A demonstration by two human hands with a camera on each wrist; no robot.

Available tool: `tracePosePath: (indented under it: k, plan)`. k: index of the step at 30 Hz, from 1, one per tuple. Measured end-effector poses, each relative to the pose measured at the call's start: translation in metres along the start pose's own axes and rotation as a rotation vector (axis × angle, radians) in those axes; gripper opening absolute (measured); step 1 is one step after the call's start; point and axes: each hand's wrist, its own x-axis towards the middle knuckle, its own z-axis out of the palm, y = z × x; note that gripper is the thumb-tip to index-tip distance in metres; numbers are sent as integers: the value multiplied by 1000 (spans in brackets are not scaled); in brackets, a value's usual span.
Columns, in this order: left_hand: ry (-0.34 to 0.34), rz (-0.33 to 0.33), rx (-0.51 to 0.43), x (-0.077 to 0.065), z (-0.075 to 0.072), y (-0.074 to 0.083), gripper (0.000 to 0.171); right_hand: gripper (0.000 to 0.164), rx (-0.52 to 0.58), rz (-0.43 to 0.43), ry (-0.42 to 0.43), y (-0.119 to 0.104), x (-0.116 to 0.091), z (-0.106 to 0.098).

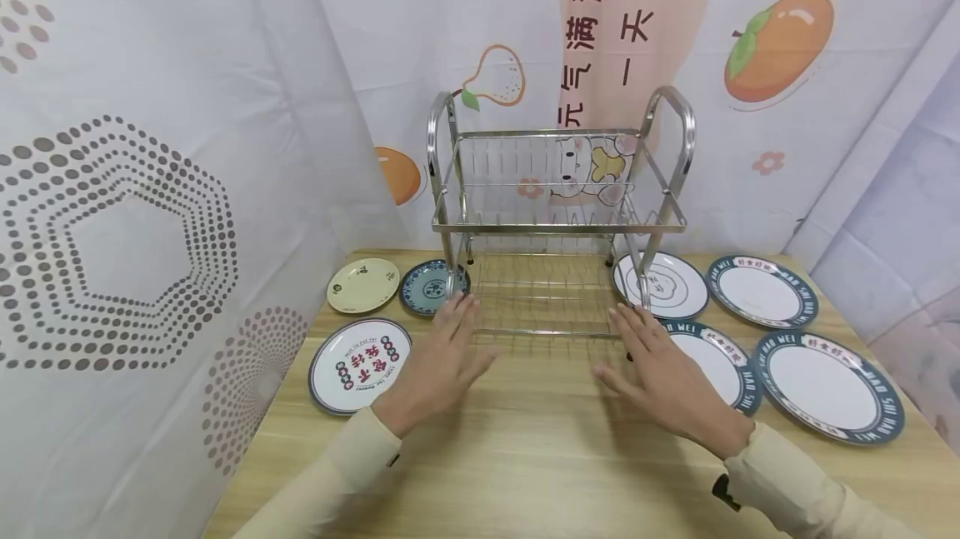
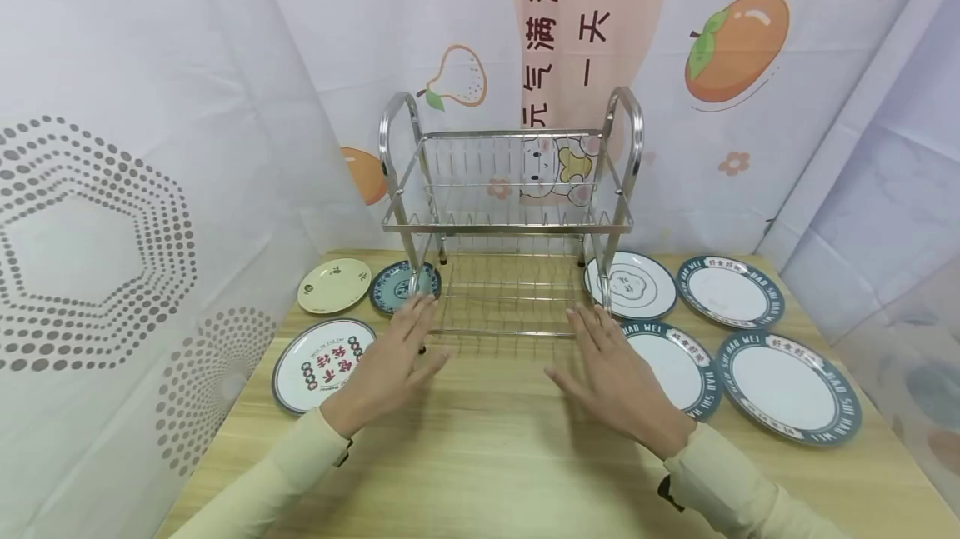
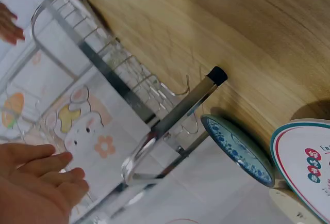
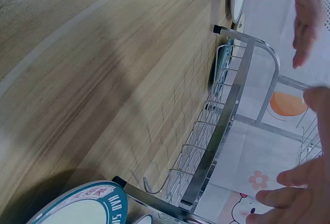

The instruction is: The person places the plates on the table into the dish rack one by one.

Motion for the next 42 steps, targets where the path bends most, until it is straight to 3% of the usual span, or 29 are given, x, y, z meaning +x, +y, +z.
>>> tracePosePath:
  k: [3, 7, 10, 12, 19, 25, 30, 42]
  plan:
    - [136, -24, -174, 3, -11, -2, 52, 71, 43, 5, 76, 0, -1, -2]
    - [247, -135, -492, 11, -29, -5, 39, 48, 82, 10, 166, -1, -3, -3]
    - [292, -213, -717, 18, -43, -8, 42, 33, 93, 26, 200, -2, -4, -3]
    - [315, -232, -826, 23, -52, -11, 45, 27, 91, 39, 206, -3, -4, -3]
    - [362, -248, -1104, 46, -76, -18, 56, 21, 84, 38, 198, -1, -8, -5]
    - [332, -250, -1168, 62, -88, -16, 60, 23, 77, 31, 207, 5, -14, -6]
    - [288, -298, -1200, 72, -89, -16, 53, 22, 78, 39, 209, 8, -17, -3]
    - [247, -341, -1273, 81, -90, -18, 43, 29, 55, 27, 251, 17, -20, 0]
